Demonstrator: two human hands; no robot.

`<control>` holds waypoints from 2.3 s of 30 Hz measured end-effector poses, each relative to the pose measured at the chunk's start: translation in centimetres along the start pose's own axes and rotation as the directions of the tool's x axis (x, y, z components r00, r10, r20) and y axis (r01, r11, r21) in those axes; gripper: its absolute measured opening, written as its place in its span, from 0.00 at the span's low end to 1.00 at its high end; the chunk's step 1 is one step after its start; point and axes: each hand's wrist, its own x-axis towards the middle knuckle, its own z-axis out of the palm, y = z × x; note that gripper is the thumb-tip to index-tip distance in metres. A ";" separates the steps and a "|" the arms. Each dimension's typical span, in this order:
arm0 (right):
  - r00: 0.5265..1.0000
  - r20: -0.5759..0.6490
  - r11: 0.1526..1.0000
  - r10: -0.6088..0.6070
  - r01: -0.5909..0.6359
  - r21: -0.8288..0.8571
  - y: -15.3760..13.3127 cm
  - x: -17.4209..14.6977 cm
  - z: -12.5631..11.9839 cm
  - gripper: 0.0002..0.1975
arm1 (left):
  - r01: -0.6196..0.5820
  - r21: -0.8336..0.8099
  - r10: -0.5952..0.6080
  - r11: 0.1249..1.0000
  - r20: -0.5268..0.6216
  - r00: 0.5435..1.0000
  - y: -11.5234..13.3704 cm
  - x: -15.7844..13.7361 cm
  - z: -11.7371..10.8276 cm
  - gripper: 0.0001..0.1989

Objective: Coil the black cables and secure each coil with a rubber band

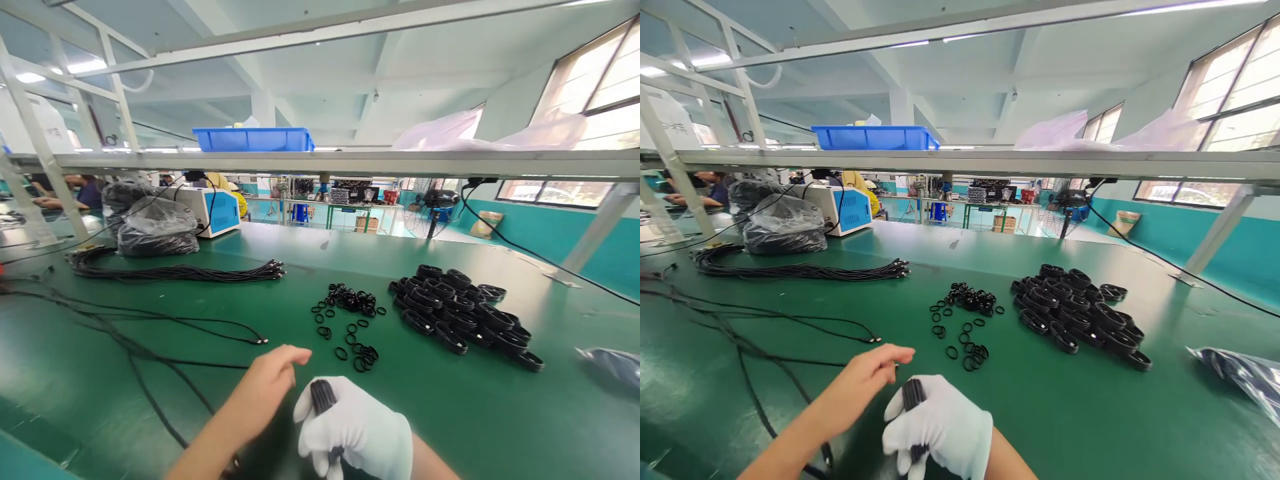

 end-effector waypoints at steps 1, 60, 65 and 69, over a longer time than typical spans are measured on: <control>0.997 0.071 1.000 -0.009 0.011 -0.021 0.1 -0.1 -0.2 0.12 | 0.020 0.012 -0.020 1.000 0.025 0.999 -0.1 1.2 -0.3 0.16; 0.861 -0.268 0.780 -0.432 0.208 -0.590 2.0 1.0 0.3 0.37 | 0.107 0.063 -0.120 0.992 0.271 0.955 1.8 -1.7 -2.1 0.15; 0.967 -0.172 0.982 -0.188 0.179 -0.064 0.6 0.5 0.8 0.17 | 0.163 -0.192 -0.101 0.968 0.298 0.949 1.2 -1.2 -3.9 0.12; 0.981 -0.022 0.962 -0.193 0.194 0.194 0.4 0.1 0.3 0.22 | 0.162 -0.153 -0.144 0.975 0.123 0.982 2.3 -2.4 -2.4 0.13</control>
